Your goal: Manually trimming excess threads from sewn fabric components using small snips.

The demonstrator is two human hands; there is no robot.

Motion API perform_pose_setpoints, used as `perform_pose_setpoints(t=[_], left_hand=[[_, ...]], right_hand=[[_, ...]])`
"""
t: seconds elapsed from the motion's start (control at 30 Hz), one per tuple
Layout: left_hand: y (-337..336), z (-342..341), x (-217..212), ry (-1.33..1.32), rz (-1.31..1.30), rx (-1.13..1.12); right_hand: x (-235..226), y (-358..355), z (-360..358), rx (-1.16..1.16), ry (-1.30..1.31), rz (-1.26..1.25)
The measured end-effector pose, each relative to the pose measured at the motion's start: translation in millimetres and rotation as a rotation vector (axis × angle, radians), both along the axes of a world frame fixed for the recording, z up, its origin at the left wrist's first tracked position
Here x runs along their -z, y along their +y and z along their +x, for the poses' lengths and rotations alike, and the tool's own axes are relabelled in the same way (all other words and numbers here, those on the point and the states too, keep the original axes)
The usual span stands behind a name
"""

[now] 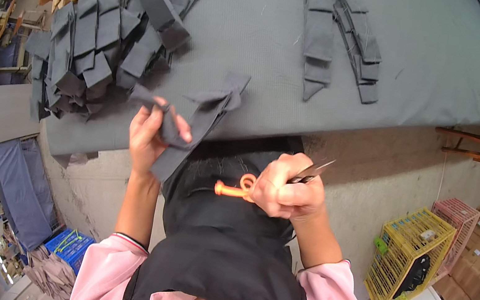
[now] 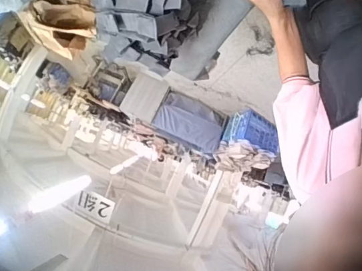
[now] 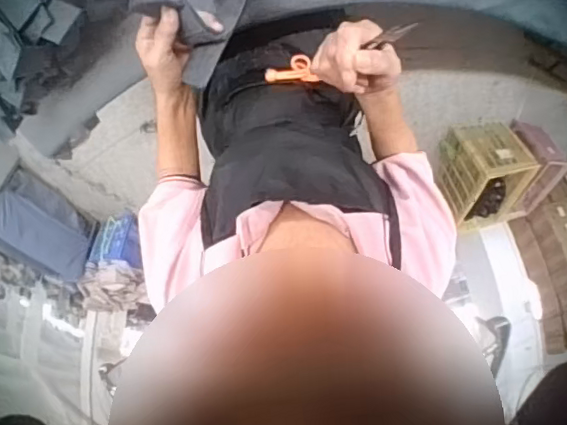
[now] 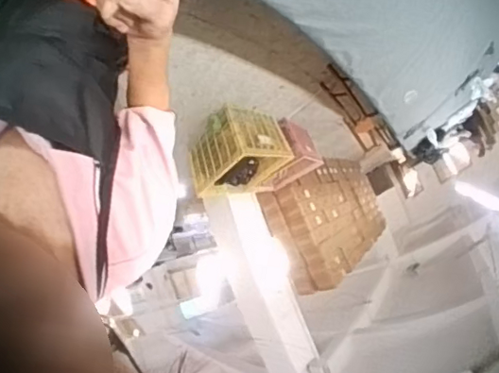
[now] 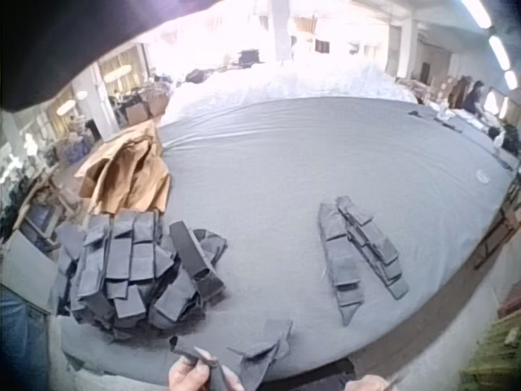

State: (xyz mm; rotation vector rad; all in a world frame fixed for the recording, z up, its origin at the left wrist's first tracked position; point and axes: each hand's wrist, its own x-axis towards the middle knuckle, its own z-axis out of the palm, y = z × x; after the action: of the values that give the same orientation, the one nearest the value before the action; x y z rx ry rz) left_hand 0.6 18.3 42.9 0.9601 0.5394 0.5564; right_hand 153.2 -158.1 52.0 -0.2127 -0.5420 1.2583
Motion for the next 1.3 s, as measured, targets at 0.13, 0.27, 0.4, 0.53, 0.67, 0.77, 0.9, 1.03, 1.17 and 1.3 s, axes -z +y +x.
perform_pose_setpoints(t=[0.13, 0.27, 0.4, 0.53, 0.67, 0.77, 0.9, 1.03, 1.17, 1.3], left_hand=[[19.0, 1.3, -31.5, -0.287, 0.597, 0.046], [90.1, 3.0, -59.1, 0.051, 1.145, 0.015], [133.7, -4.3, -38.5, 0.575, 1.515, 0.150], [111.1, 10.9, -39.2, 0.621, 1.717, -0.009], [82.1, 23.5, -47.7, 0.444, 1.625, -0.183], [54.9, 32.0, -46.4, 0.235, 1.243, -0.118], [17.4, 70.1, -22.1, 0.142, 0.439, 0.100], [-13.4, 107.1, 8.2, 0.142, 0.069, 0.135], [-30.5, 130.4, 28.2, 0.102, -0.176, -0.022], [-22.7, 134.8, 31.9, 0.069, -0.148, -0.026]], right_hand=[[7.4, -4.8, -2.3, 0.104, -0.842, -0.951], [-5.1, 8.5, 12.2, 0.472, -0.825, -0.876], [26.1, 30.3, 63.2, 0.784, -1.160, -0.902], [31.6, 33.8, 124.9, 1.019, -1.526, -1.164], [42.8, 60.9, 155.9, 0.898, -1.667, -1.429], [49.2, 75.0, 158.6, 0.843, -1.542, -1.376], [42.8, 73.8, 142.9, 0.825, -1.383, -1.317], [35.9, 61.1, 88.4, 0.980, -1.403, -1.001], [33.6, 55.1, 35.1, 0.896, -1.202, -0.918], [30.4, 46.3, 22.6, 0.743, -1.154, -0.877]])
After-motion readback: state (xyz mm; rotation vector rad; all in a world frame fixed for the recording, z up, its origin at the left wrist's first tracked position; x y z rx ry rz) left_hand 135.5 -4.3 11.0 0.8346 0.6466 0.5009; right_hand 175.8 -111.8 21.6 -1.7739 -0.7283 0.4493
